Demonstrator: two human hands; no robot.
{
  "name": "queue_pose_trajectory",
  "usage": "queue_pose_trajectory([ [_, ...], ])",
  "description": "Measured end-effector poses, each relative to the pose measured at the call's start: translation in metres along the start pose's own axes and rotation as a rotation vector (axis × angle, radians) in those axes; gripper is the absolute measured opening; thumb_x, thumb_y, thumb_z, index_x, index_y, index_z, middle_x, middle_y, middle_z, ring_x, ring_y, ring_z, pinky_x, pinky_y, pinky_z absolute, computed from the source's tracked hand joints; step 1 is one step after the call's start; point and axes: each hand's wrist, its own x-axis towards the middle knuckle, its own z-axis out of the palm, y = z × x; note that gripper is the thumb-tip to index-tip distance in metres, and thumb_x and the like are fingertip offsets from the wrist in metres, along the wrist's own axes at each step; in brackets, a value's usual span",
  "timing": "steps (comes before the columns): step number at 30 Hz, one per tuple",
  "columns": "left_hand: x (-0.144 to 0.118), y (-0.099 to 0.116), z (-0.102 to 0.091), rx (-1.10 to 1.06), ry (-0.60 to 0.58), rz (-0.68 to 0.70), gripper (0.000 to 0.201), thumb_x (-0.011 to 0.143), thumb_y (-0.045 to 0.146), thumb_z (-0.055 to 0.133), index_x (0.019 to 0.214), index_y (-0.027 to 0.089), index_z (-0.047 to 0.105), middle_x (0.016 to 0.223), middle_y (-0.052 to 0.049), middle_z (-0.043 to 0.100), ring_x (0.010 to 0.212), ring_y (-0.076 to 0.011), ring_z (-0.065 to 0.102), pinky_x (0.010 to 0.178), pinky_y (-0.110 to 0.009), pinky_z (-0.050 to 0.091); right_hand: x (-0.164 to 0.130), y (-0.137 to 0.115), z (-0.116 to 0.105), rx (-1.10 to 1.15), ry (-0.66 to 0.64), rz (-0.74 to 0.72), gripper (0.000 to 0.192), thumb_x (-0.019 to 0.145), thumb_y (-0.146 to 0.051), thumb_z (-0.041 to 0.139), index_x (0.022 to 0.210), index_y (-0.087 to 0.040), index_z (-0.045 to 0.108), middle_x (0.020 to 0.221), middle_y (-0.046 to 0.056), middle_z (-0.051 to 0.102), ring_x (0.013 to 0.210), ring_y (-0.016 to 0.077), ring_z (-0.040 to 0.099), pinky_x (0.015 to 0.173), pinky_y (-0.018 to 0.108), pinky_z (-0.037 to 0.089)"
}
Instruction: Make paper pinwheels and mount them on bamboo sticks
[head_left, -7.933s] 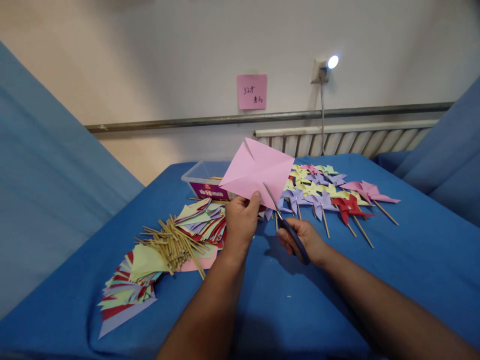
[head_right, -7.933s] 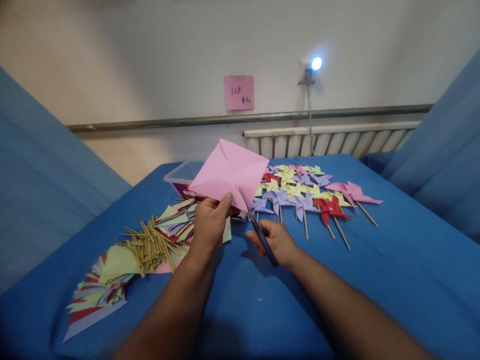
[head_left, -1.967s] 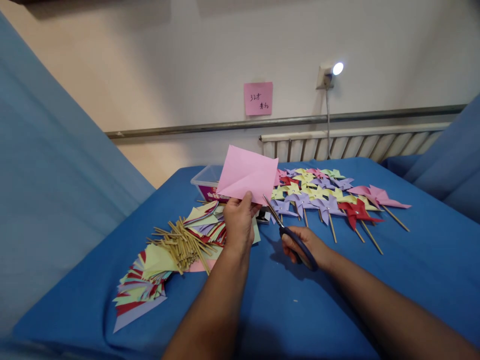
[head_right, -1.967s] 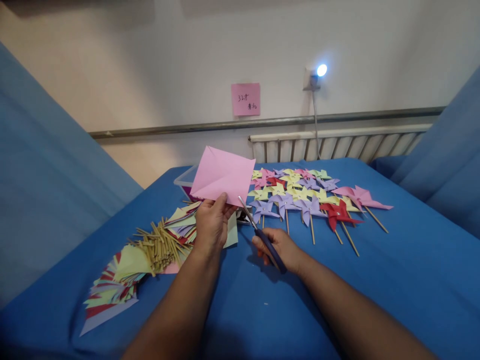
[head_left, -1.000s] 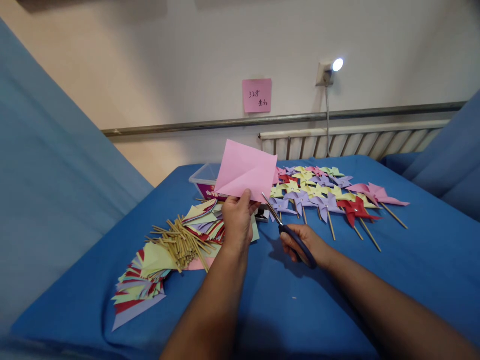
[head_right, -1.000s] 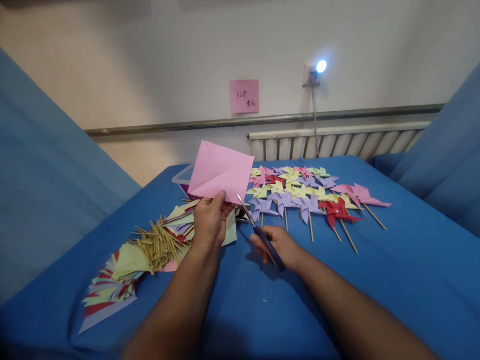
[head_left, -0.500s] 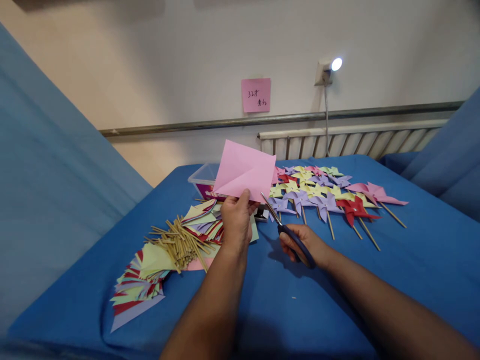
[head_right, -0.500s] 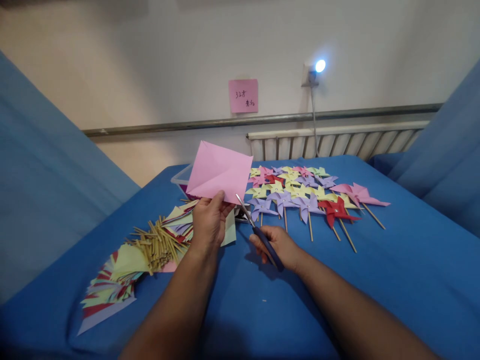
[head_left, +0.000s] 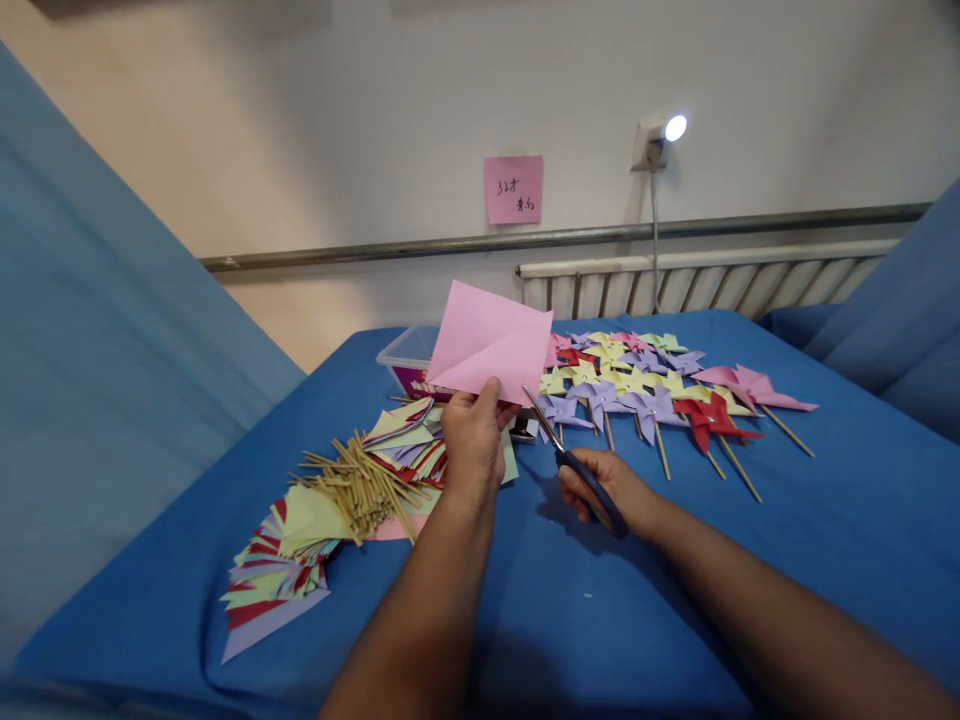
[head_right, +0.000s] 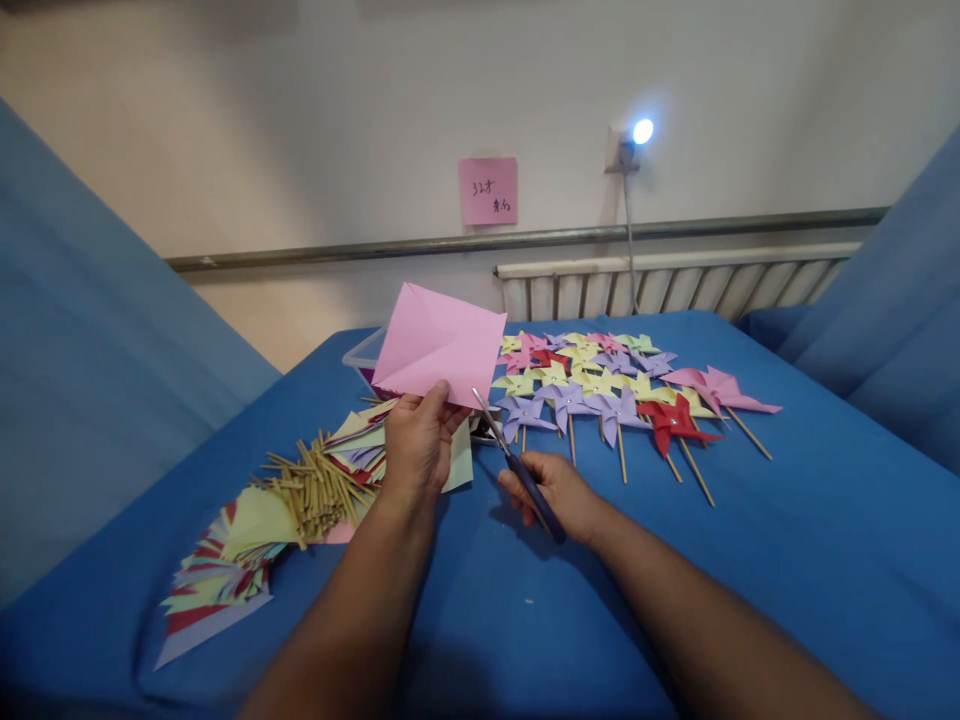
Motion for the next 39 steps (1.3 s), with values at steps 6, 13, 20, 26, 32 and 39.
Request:
queue_pose_trajectory([
  [6, -0.0007, 0.0008, 0.0010, -0.011, 0.001, 0.002, 0.030, 0.063, 0.025, 0.075, 0.086, 0.011, 0.063, 0.076, -0.005, 0.068, 0.062, -0.0147, 0.065, 0.060, -0.029, 0.054, -0.0012, -0.0029, 0.0001, -0.017, 0.009, 0.006, 0.048, 0.078, -0.065, 0.057, 0.071, -0.018, 0.050, 0.056, -0.003, 0.054, 0.041, 0.0076, 0.049, 0.039, 0.020, 0.034],
  [13, -0.0008, 0.0012, 0.0011, -0.004, 0.008, -0.003, 0.029, 0.062, 0.026, 0.075, 0.085, 0.012, 0.063, 0.076, -0.004, 0.069, 0.062, -0.0140, 0.064, 0.060, -0.028, 0.054, -0.0010, -0.0037, 0.0005, 0.006, 0.001, 0.003, 0.049, 0.077, -0.066, 0.057, 0.071, -0.018, 0.049, 0.057, -0.003, 0.054, 0.040, 0.0073, 0.049, 0.039, 0.020, 0.033],
  [20, -0.0017, 0.0015, 0.0012, 0.002, -0.002, -0.009, 0.029, 0.062, 0.025, 0.075, 0.085, 0.011, 0.063, 0.073, -0.004, 0.068, 0.059, -0.0131, 0.063, 0.059, -0.028, 0.053, -0.0008, -0.0026, 0.0010, -0.014, 0.006, -0.002, 0.047, 0.079, -0.064, 0.056, 0.070, -0.018, 0.050, 0.056, -0.003, 0.054, 0.041, 0.0079, 0.049, 0.040, 0.021, 0.034],
  [26, -0.0024, 0.0024, 0.0018, -0.002, -0.005, -0.011, 0.029, 0.063, 0.024, 0.074, 0.087, 0.011, 0.063, 0.075, -0.004, 0.068, 0.060, -0.0141, 0.064, 0.059, -0.028, 0.053, -0.0008, -0.0020, 0.0005, -0.006, 0.008, 0.005, 0.047, 0.078, -0.064, 0.057, 0.070, -0.018, 0.049, 0.055, -0.003, 0.054, 0.041, 0.0084, 0.049, 0.040, 0.021, 0.034],
  [32, -0.0023, 0.0026, 0.0022, -0.010, 0.004, -0.007, 0.028, 0.063, 0.024, 0.074, 0.085, 0.011, 0.062, 0.074, -0.004, 0.068, 0.061, -0.0142, 0.065, 0.060, -0.029, 0.054, -0.0023, -0.0075, 0.0016, -0.019, 0.007, 0.021, 0.048, 0.077, -0.066, 0.057, 0.070, -0.019, 0.048, 0.054, -0.003, 0.053, 0.040, 0.0083, 0.048, 0.040, 0.021, 0.033],
  [39, -0.0012, 0.0011, 0.0011, -0.007, -0.001, -0.005, 0.031, 0.062, 0.026, 0.076, 0.086, 0.011, 0.063, 0.075, -0.005, 0.068, 0.061, -0.0149, 0.065, 0.060, -0.029, 0.054, -0.0010, 0.0002, 0.0004, -0.008, 0.005, 0.005, 0.046, 0.079, -0.064, 0.056, 0.071, -0.019, 0.049, 0.053, -0.003, 0.054, 0.040, 0.0080, 0.048, 0.040, 0.020, 0.033],
])
